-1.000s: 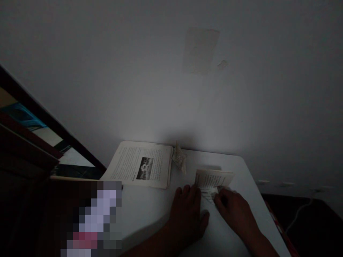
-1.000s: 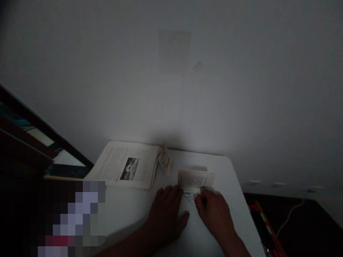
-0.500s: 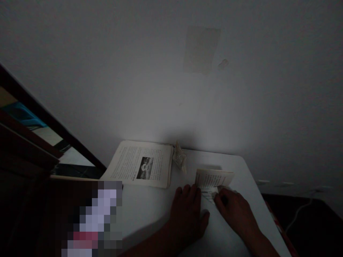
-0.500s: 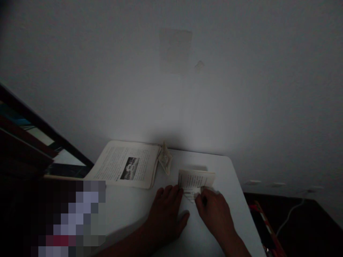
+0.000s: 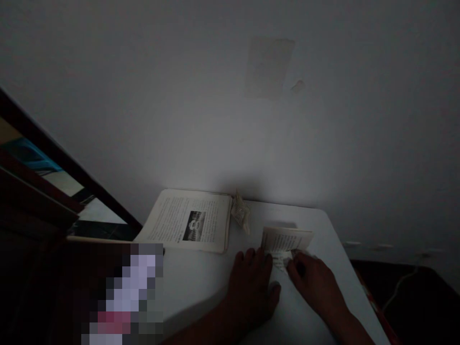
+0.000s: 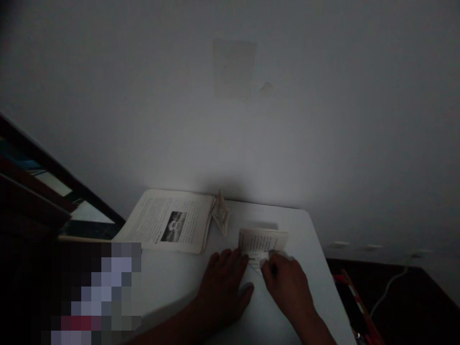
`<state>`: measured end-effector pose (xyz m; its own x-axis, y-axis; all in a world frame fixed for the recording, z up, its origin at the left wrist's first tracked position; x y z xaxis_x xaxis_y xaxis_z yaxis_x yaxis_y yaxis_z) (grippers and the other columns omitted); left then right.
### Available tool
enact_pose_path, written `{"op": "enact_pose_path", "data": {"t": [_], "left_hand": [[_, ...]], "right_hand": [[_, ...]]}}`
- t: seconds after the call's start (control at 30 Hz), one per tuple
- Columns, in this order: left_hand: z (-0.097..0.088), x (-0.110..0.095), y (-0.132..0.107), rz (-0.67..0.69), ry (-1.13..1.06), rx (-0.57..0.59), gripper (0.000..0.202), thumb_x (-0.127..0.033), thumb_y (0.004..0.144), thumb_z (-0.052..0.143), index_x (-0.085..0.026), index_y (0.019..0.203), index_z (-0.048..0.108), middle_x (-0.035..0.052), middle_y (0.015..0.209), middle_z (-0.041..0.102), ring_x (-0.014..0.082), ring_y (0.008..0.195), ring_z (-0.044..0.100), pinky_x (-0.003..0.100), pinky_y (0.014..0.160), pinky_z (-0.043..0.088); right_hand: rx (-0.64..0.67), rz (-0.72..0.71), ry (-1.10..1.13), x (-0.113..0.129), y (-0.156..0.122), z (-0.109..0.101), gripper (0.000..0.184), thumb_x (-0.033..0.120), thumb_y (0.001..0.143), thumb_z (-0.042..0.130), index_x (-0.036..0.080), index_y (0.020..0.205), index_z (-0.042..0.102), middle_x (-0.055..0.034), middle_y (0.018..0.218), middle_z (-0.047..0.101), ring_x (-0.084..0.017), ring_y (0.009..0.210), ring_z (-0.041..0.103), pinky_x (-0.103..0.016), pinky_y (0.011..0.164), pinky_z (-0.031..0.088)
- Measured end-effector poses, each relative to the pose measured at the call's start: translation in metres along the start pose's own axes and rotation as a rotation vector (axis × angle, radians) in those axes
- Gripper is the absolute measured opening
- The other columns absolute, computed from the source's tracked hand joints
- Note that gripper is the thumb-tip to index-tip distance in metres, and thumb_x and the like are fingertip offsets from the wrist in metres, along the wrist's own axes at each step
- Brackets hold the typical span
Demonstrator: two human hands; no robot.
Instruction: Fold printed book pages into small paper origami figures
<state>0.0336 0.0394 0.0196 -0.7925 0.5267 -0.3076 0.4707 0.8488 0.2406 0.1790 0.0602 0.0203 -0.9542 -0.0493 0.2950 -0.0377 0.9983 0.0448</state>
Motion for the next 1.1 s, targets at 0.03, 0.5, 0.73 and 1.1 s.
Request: {"op": "enact_pose_path", "data": {"t": [0.03, 0.5, 0.73, 1.1], "left_hand": [[-0.0003, -0.0003, -0.0001, 0.002, 0.004, -0.008, 0.050, -0.046, 0.084, 0.044, -0.020, 0.126, 0.045, 0.0098, 0.128, 0.049, 0.0315, 0.115, 0.040, 0.052, 0.097, 0.030], [0.0040, -0.0048, -0.0034, 0.032, 0.051, -0.023, 0.047, -0.043, 0.088, 0.039, -0.021, 0.129, 0.042, 0.0097, 0.131, 0.048, 0.0300, 0.117, 0.041, 0.051, 0.097, 0.031], [0.0037, -0.0053, -0.0025, 0.024, 0.053, 0.003, 0.046, -0.042, 0.087, 0.040, -0.021, 0.128, 0.042, 0.0109, 0.132, 0.046, 0.0313, 0.119, 0.040, 0.052, 0.097, 0.031], [0.0058, -0.0030, -0.0038, 0.023, 0.045, 0.008, 0.046, -0.043, 0.087, 0.041, -0.024, 0.129, 0.042, 0.0102, 0.133, 0.044, 0.0309, 0.119, 0.039, 0.053, 0.096, 0.031]], "right_hand": [[-0.001, 0.001, -0.004, -0.0003, 0.0000, 0.0003, 0.029, 0.035, 0.087, 0.040, 0.022, 0.064, 0.052, -0.0014, 0.065, 0.063, -0.020, 0.064, 0.059, -0.029, 0.062, 0.036], [-0.015, -0.015, 0.001, 0.0007, -0.0011, -0.0020, 0.029, 0.033, 0.086, 0.040, 0.022, 0.063, 0.053, -0.0013, 0.063, 0.064, -0.019, 0.060, 0.059, -0.028, 0.060, 0.036], [-0.042, -0.046, -0.020, 0.0028, -0.0005, -0.0035, 0.029, 0.032, 0.085, 0.041, 0.022, 0.061, 0.054, -0.0017, 0.060, 0.063, -0.018, 0.058, 0.058, -0.027, 0.057, 0.035], [0.002, -0.010, -0.017, 0.0001, -0.0009, -0.0010, 0.030, 0.034, 0.087, 0.039, 0.021, 0.064, 0.053, -0.0030, 0.064, 0.064, -0.019, 0.061, 0.059, -0.029, 0.060, 0.036]]}}
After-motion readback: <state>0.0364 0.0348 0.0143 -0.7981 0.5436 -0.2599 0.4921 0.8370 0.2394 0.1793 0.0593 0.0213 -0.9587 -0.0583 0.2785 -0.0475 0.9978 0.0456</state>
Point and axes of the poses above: each hand's wrist, its own y-axis towards the middle knuckle, its own z-axis out of the palm, x = y × z, the point moved 7 cm from there along y, towards the middle knuckle
